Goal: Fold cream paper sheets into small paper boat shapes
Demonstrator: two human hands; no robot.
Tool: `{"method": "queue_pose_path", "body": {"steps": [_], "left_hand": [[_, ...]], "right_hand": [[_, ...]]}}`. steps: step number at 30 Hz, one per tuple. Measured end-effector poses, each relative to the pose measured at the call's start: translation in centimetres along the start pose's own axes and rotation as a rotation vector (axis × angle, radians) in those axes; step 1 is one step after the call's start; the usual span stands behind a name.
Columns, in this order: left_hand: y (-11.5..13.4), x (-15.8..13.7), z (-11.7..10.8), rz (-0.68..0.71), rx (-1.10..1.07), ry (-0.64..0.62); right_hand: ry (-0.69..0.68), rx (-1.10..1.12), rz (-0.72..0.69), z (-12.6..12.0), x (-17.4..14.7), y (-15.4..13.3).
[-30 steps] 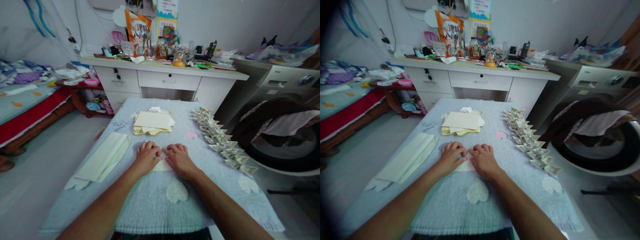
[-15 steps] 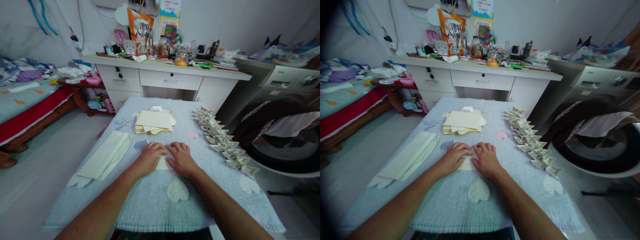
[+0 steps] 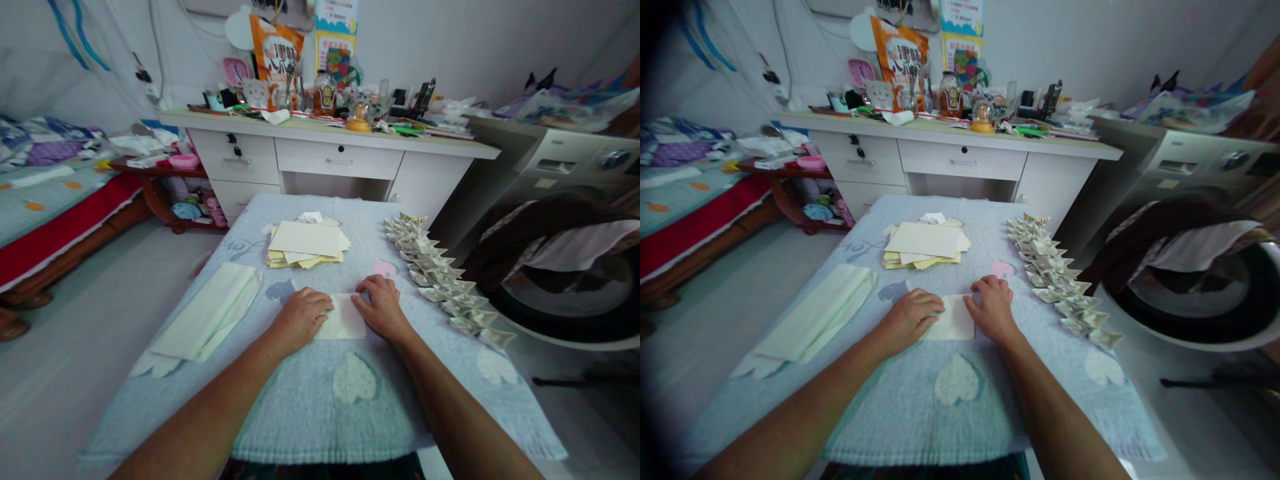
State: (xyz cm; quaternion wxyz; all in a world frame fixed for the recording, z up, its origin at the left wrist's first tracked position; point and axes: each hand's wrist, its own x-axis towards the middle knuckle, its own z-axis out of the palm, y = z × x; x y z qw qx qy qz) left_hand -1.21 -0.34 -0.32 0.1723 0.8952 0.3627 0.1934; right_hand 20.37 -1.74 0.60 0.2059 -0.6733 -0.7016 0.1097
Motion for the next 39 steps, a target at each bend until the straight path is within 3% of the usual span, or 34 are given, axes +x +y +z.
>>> {"method": "queue_pose_path", "body": {"steps": [8,14,29,39], "left_hand": [[-0.4,-0.2,0.3,-0.003,-0.017,0.012],[0.0,-0.1,-0.1,-0.034,-0.062,-0.01],[-0.4,0.1,0.0,-0.053,-0.075,0.005],[-0.3,0.1,-0.2,-0.026,-0.044,-0.029]], "right_hand": [[0.021,0.181,-0.027,0.3,0.0,-0.3],[-0.054,0.254,-0.13,0.3,-0.2,-0.6],[-0.147,0.075,-0.407,0.3,-1.0,-1.3],[-0.17,0.008,-0.481,0.3,-1.1,-1.4]]}}
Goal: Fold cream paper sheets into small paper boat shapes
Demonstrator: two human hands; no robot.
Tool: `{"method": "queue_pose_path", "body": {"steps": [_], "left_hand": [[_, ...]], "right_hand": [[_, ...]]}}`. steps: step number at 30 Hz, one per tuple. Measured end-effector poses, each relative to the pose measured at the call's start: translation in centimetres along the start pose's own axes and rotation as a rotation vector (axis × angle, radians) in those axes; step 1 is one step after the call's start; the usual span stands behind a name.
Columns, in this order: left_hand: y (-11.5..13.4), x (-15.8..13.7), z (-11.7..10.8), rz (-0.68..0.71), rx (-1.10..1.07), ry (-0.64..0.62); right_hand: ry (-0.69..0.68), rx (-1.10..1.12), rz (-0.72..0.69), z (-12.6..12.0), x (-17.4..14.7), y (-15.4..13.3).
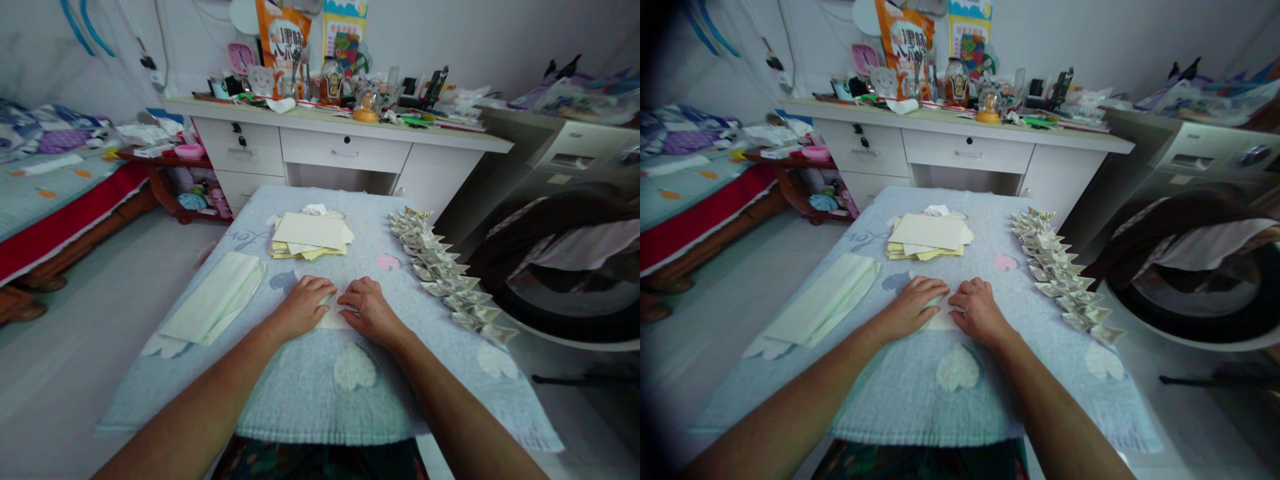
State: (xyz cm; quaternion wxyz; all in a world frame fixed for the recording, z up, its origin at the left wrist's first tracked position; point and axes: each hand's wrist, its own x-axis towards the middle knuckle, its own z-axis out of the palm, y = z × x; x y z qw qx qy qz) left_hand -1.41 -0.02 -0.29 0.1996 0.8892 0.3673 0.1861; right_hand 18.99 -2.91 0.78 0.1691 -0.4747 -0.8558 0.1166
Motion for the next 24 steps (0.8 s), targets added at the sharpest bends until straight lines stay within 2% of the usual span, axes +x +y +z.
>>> {"method": "queue_pose_path", "body": {"steps": [24], "left_hand": [[-0.6,-0.1,0.4,0.022,0.016,-0.008]], "right_hand": [[-0.092,-0.025,-0.056,-1.2,-0.1,-0.9]]}}
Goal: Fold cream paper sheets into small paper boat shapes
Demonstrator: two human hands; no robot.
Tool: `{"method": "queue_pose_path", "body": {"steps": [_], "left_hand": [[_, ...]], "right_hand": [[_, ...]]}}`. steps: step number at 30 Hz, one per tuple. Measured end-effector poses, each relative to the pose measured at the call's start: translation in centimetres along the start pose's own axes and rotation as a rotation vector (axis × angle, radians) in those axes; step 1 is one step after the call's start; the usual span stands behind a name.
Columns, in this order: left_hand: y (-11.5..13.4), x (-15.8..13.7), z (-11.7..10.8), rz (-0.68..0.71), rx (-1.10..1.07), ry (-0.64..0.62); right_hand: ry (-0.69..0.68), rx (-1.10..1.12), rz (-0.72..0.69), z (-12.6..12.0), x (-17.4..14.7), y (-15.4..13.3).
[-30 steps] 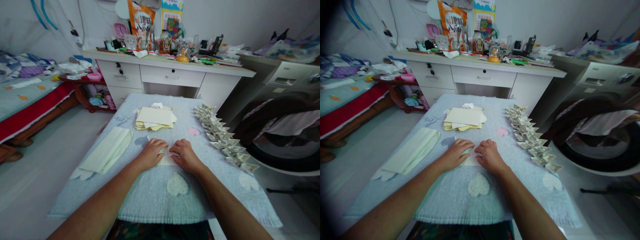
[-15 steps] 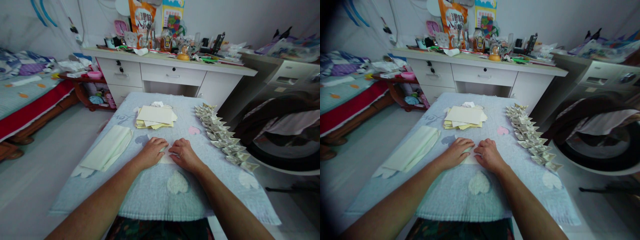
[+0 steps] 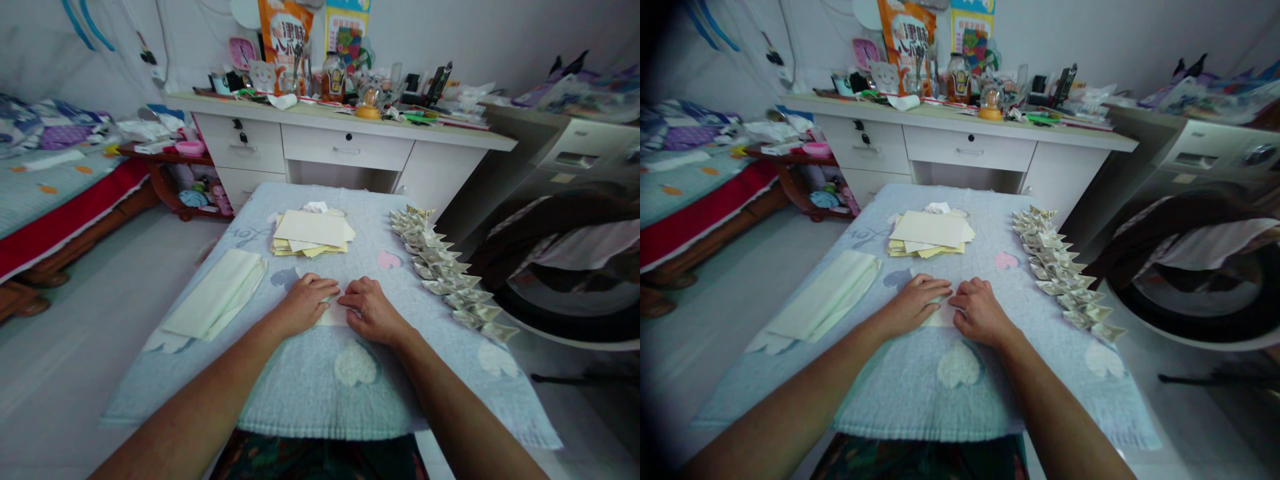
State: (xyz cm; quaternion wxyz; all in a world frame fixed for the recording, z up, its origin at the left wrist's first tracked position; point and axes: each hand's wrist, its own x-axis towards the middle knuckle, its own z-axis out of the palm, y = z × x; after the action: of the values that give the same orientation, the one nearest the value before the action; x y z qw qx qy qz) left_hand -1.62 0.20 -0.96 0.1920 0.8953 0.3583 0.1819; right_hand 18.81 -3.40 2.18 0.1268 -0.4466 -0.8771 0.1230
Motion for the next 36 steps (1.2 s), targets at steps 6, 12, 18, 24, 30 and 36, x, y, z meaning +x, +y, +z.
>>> {"method": "queue_pose_path", "body": {"steps": [6,12,18,24,30,36], "left_hand": [[0.1,0.0,-0.2,0.016,0.006,0.001],[0.1,0.1,-0.2,-0.001,-0.01,0.001],[0.5,0.3,-0.1,-0.019,0.013,0.026],[0.5,0.5,0.3,-0.024,0.079,0.052],[0.6,0.4,0.5,-0.014,0.156,0.074],[1.2,0.3,0.8,0.046,0.266,0.059]], "right_hand": [[-0.025,0.019,-0.025,-0.3,-0.1,-0.1],[-0.054,0.008,-0.03,-0.5,-0.2,0.1],[-0.145,-0.077,-0.001,-1.1,-0.3,-0.6],[-0.255,-0.091,0.047,-2.3,-1.0,-1.8],[-0.244,-0.083,0.038,-2.7,-1.9,-2.4],[-0.195,-0.018,0.021,-2.8,-2.3,-1.7]]}}
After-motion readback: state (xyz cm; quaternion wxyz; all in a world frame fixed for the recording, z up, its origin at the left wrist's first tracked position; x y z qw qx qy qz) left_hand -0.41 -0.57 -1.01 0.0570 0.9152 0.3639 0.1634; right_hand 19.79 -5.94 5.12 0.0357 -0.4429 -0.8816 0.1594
